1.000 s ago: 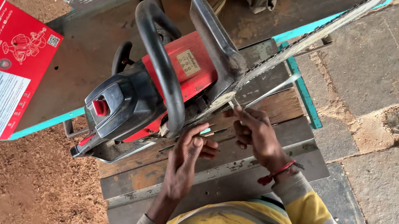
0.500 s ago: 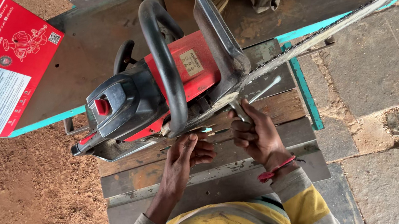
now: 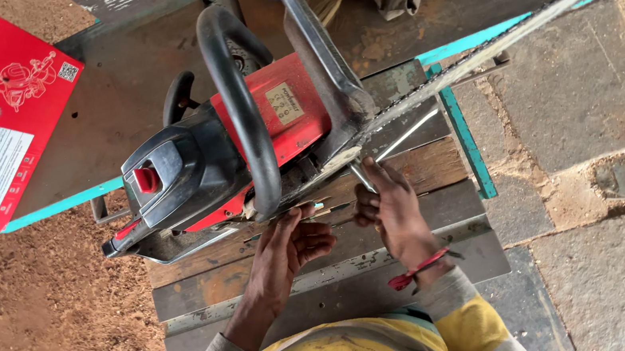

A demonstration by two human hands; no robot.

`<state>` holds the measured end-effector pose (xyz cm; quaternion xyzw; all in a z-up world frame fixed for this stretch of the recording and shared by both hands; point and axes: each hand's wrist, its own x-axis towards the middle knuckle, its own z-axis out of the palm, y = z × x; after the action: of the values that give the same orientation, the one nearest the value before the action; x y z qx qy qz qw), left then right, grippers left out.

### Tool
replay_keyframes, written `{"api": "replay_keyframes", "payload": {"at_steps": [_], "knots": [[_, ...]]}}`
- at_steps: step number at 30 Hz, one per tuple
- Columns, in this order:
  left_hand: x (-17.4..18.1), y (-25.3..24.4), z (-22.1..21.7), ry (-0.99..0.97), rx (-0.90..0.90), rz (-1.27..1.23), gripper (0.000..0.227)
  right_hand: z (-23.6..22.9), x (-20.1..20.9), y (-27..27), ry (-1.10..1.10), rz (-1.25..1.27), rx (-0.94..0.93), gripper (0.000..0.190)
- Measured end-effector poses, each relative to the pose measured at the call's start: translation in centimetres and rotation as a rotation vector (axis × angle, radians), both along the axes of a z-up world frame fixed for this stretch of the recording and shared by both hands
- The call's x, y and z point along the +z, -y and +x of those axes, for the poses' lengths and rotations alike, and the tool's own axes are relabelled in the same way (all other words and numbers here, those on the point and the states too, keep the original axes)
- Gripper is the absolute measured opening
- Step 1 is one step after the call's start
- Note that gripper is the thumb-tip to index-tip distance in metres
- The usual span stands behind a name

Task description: The person uses a T-wrench to loosen and remove the nuts securing the chainsaw's guide bar and chain. They then detach the guide bar and chain from the chainsaw body, placing them on the workbench. Finally, the person uses a brush to clean the guide bar.

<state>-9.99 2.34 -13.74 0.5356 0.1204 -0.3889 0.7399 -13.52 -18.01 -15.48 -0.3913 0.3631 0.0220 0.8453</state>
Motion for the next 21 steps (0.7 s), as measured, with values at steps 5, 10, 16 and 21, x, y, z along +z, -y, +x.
{"api": "replay_keyframes", "payload": {"at_steps": [5,10,16,21], "knots": [[-0.6,0.0,0.2,-0.078,0.02,-0.007,0.051,-0.8,-1.9,-1.3,0.256,-1.175,0.122,0.021],[-2.3,-0.8,-0.1,-0.077,-0.041,-0.012,0.053,-1.6,-1.9,-0.8,0.35,-1.85,0.174,0.04],[-2.2,-2.0,-0.6,0.134,-0.213,0.383,0.056,-1.3,-2.1,-0.7,0.321,-2.11,0.191,0.053],[-4.4,-3.1,-0.9,0.32,-0.217,0.301,0.043,-3.2,-3.0,0.1,0.143,-1.793,0.474,0.03]]}}
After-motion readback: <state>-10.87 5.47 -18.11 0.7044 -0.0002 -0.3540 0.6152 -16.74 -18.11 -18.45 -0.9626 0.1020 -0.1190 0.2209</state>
